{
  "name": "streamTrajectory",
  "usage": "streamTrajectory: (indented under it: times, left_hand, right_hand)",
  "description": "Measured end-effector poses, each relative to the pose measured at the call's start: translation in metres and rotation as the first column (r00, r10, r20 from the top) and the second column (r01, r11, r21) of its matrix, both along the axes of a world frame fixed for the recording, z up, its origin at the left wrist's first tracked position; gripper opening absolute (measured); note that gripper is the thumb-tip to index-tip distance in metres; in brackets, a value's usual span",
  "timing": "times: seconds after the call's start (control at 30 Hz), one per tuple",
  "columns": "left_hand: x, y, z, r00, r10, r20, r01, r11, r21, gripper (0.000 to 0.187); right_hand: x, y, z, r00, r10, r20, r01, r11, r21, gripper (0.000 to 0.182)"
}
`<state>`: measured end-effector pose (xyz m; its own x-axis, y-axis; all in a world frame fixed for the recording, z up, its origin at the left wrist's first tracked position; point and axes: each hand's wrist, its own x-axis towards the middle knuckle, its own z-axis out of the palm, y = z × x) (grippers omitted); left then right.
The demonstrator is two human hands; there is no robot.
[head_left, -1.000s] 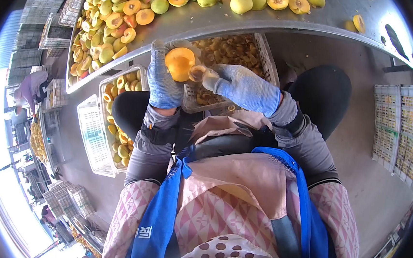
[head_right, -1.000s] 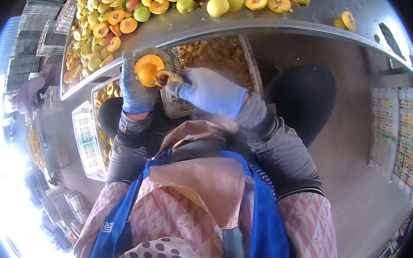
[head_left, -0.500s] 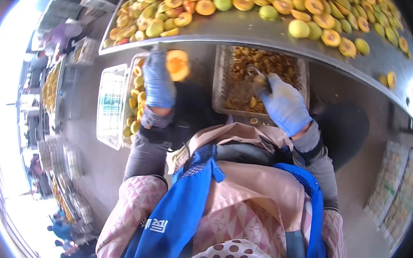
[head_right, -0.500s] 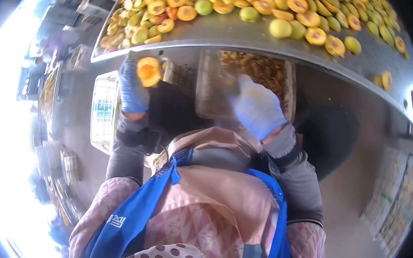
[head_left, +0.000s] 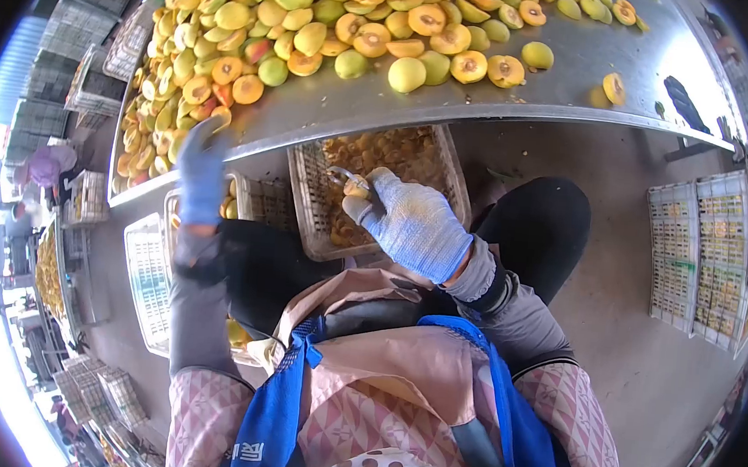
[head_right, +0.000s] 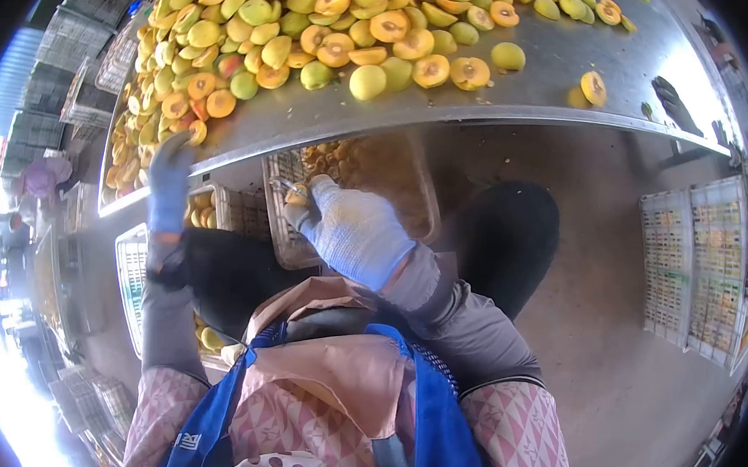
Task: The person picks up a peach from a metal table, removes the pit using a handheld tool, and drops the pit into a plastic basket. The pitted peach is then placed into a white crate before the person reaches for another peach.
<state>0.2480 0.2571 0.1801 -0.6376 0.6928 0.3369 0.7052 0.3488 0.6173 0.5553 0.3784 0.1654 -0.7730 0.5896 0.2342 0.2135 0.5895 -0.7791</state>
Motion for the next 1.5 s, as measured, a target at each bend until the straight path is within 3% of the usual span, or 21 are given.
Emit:
streamTrajectory:
  times: [0.03,0.13,0.2,0.33,0.37,0.4,0.43,0.47,0.57,0.6,0.67,0.77,0.8,0.9,1.1,1.23,1.27,1.37,1.5]
  left_hand:
    - [0.017,0.041,-0.008,0.979,-0.061,-0.196,0.044,0.995,-0.092,0.03]
    - [0.086,0.142,-0.014,0.962,-0.268,0.05,0.273,0.945,-0.179,0.041]
    - [0.11,0.189,-0.026,0.928,-0.368,-0.062,0.327,0.881,-0.344,0.055]
    - [0.1,0.231,-0.074,0.879,-0.451,-0.156,0.374,0.854,-0.363,0.061]
    - [0.094,0.229,-0.07,0.89,-0.43,0.149,0.456,0.842,-0.289,0.059]
    - [0.089,0.224,-0.067,0.809,-0.387,0.442,0.508,0.838,-0.197,0.058]
    - [0.09,0.217,-0.061,0.645,-0.321,0.693,0.525,0.846,-0.097,0.057]
    - [0.097,0.202,-0.051,0.262,-0.475,0.84,0.449,0.831,0.329,0.048]
    - [0.106,0.152,-0.023,-0.054,-0.51,0.859,0.194,0.838,0.51,0.043]
    - [0.111,0.139,-0.016,-0.009,-0.512,0.859,0.121,0.852,0.509,0.043]
    - [0.127,0.12,-0.008,0.077,-0.509,0.857,-0.022,0.859,0.512,0.043]
    - [0.144,0.092,-0.006,0.266,-0.502,0.823,0.018,0.856,0.516,0.046]
    - [0.153,0.084,-0.003,0.593,-0.473,0.652,0.213,0.873,0.44,0.046]
    - [0.155,0.073,-0.004,0.272,-0.619,0.737,0.069,0.776,0.627,0.045]
    - [0.164,0.064,-0.01,0.539,-0.606,0.585,0.075,0.727,0.683,0.046]
    - [0.166,0.062,-0.02,0.853,-0.333,0.402,0.086,0.849,0.521,0.041]
    - [0.167,0.064,-0.022,0.819,-0.393,0.418,0.07,0.791,0.608,0.039]
    - [0.161,0.064,-0.027,0.83,-0.399,0.39,0.107,0.801,0.59,0.039]
    - [0.16,0.065,-0.024,0.801,-0.377,0.465,0.071,0.831,0.552,0.039]
  right_hand:
    - [0.001,0.002,0.001,1.0,-0.001,0.002,0.001,0.999,-0.04,0.03]
    - [0.005,0.01,0.0,0.995,-0.068,-0.074,0.059,0.992,-0.113,0.034]
    - [0.008,0.014,0.001,0.989,-0.107,-0.099,0.092,0.985,-0.149,0.036]
    - [0.016,0.022,0.004,0.992,-0.111,-0.066,0.097,0.977,-0.192,0.037]
    - [0.017,0.024,0.004,0.993,-0.107,-0.056,0.094,0.975,-0.203,0.037]
    - [0.02,0.026,0.006,0.992,-0.109,-0.066,0.091,0.97,-0.225,0.037]
    - [0.023,0.027,0.01,0.991,-0.107,-0.078,0.085,0.965,-0.247,0.037]
    - [0.024,0.029,0.012,0.991,-0.101,-0.092,0.073,0.961,-0.267,0.037]
    - [0.02,0.028,0.009,0.985,-0.108,-0.135,0.071,0.963,-0.26,0.035]
    - [0.018,0.028,0.01,0.985,-0.104,-0.137,0.053,0.941,-0.334,0.033]
    - [0.012,0.025,0.009,0.98,-0.122,-0.155,0.07,0.951,-0.302,0.032]
    - [0.004,0.02,0.004,0.979,-0.143,-0.143,0.11,0.969,-0.221,0.031]
    - [0.001,0.017,0.003,0.979,-0.153,-0.138,0.124,0.973,-0.195,0.03]
    - [-0.008,0.009,-0.005,0.978,-0.167,-0.126,0.148,0.979,-0.143,0.029]
    - [-0.021,-0.003,-0.006,0.987,-0.124,-0.1,0.099,0.97,-0.224,0.027]
    - [-0.024,-0.007,-0.004,0.972,-0.056,-0.227,-0.025,0.94,-0.339,0.027]
    - [-0.024,-0.008,0.0,0.961,-0.051,-0.273,-0.052,0.933,-0.357,0.027]
    - [-0.019,-0.009,0.006,0.972,0.004,-0.233,-0.034,0.992,-0.125,0.027]
    - [-0.019,-0.007,0.0,0.975,0.051,-0.217,-0.067,0.995,-0.069,0.028]
